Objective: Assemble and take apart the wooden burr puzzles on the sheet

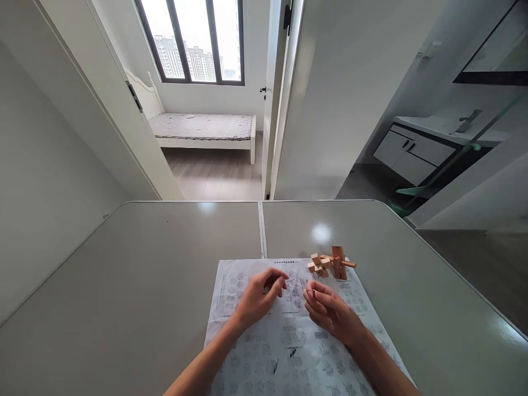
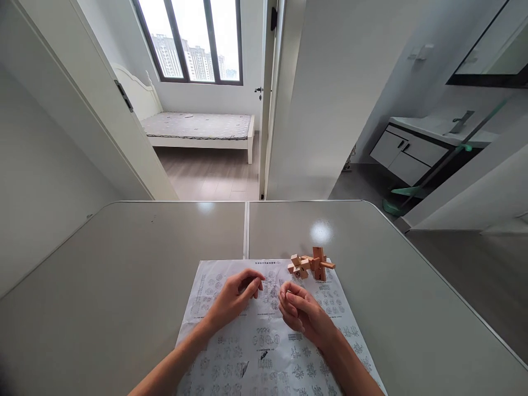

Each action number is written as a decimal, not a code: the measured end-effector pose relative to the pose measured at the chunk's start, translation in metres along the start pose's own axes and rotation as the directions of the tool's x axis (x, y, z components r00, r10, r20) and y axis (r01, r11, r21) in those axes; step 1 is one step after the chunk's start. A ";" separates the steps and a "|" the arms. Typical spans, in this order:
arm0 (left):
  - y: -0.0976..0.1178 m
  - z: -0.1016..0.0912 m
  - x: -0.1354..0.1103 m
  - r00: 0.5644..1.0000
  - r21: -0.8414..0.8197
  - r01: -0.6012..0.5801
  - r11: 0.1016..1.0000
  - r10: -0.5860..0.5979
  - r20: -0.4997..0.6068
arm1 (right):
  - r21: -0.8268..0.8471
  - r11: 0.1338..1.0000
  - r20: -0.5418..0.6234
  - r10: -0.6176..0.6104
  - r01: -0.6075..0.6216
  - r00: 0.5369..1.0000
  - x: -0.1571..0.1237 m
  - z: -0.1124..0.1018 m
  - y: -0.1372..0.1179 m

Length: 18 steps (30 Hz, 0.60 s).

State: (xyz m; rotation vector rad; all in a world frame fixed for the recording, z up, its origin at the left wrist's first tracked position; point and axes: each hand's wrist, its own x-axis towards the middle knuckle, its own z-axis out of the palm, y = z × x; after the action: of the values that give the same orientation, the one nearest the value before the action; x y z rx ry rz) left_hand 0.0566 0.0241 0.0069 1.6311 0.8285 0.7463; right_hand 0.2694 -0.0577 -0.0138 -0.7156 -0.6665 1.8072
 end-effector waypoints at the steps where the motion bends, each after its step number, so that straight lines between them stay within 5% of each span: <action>1: 0.000 0.000 0.000 1.000 0.002 0.002 1.000 -0.002 0.000 | 0.009 1.000 0.014 -0.004 0.004 1.000 -0.001 -0.001 0.000; 12: -0.003 -0.001 0.003 1.000 0.006 0.013 1.000 -0.013 -0.003 | 0.099 0.983 -0.005 -0.153 0.153 0.988 -0.011 -0.030 -0.016; 18: -0.003 -0.002 0.003 1.000 0.000 -0.001 1.000 0.001 -0.016 | 0.107 0.937 -0.248 -0.298 0.332 0.922 -0.023 -0.042 -0.033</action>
State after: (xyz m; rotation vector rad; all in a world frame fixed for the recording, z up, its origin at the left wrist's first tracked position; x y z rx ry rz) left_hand 0.0564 0.0275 0.0048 1.6279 0.8393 0.7614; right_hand 0.3274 -0.0648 -0.0144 -0.6617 -0.4594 1.4339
